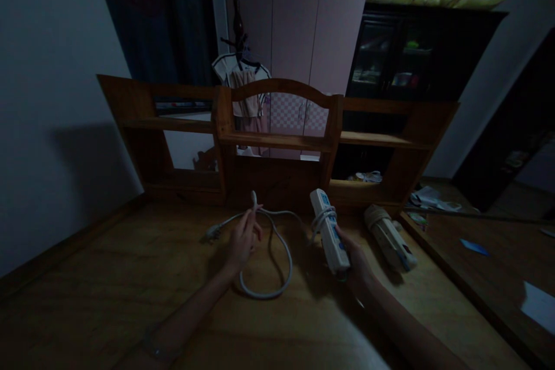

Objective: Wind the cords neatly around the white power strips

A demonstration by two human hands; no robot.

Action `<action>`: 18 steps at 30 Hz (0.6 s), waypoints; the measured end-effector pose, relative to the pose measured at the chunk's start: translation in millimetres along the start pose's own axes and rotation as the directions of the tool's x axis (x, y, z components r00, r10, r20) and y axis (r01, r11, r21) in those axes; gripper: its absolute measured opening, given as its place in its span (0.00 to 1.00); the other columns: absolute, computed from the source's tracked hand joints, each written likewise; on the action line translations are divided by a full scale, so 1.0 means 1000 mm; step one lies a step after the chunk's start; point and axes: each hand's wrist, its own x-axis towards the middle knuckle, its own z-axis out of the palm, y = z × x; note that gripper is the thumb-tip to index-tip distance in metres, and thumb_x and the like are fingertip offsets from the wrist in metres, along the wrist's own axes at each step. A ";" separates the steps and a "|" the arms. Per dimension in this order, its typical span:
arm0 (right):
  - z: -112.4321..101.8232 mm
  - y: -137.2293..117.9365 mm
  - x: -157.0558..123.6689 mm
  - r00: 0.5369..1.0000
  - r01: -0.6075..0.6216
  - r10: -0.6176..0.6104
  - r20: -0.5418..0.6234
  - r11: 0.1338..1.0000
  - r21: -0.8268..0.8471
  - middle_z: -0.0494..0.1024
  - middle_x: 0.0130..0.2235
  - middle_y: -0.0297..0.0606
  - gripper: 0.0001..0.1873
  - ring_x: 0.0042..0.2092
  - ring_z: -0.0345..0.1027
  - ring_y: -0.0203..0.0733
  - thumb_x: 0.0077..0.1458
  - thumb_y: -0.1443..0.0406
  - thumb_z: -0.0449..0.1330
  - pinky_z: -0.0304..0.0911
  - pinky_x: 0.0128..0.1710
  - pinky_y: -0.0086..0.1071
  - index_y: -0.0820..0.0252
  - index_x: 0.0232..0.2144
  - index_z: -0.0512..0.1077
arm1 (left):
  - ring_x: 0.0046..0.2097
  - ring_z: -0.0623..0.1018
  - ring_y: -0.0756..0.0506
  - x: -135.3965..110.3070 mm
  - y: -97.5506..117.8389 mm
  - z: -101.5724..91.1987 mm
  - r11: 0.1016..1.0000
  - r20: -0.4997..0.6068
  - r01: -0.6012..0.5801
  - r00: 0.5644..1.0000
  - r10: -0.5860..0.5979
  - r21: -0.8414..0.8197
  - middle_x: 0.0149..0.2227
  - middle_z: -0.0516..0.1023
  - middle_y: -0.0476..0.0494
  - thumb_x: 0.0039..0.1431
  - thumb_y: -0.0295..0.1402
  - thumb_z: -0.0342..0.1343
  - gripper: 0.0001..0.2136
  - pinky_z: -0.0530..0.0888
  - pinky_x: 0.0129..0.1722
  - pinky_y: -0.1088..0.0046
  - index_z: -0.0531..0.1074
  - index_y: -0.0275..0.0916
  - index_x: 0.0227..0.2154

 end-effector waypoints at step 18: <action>-0.004 0.007 0.009 0.999 -0.047 0.046 0.010 0.996 0.081 0.76 0.23 0.35 0.22 0.22 0.69 0.38 0.50 0.48 0.62 0.65 0.21 0.30 0.63 0.33 0.73 | 0.12 0.58 0.54 0.010 -0.007 -0.007 0.998 -0.183 -0.015 0.983 0.003 -0.064 0.13 0.60 0.60 0.59 0.53 0.44 0.27 0.53 0.12 0.84 0.63 0.39 0.53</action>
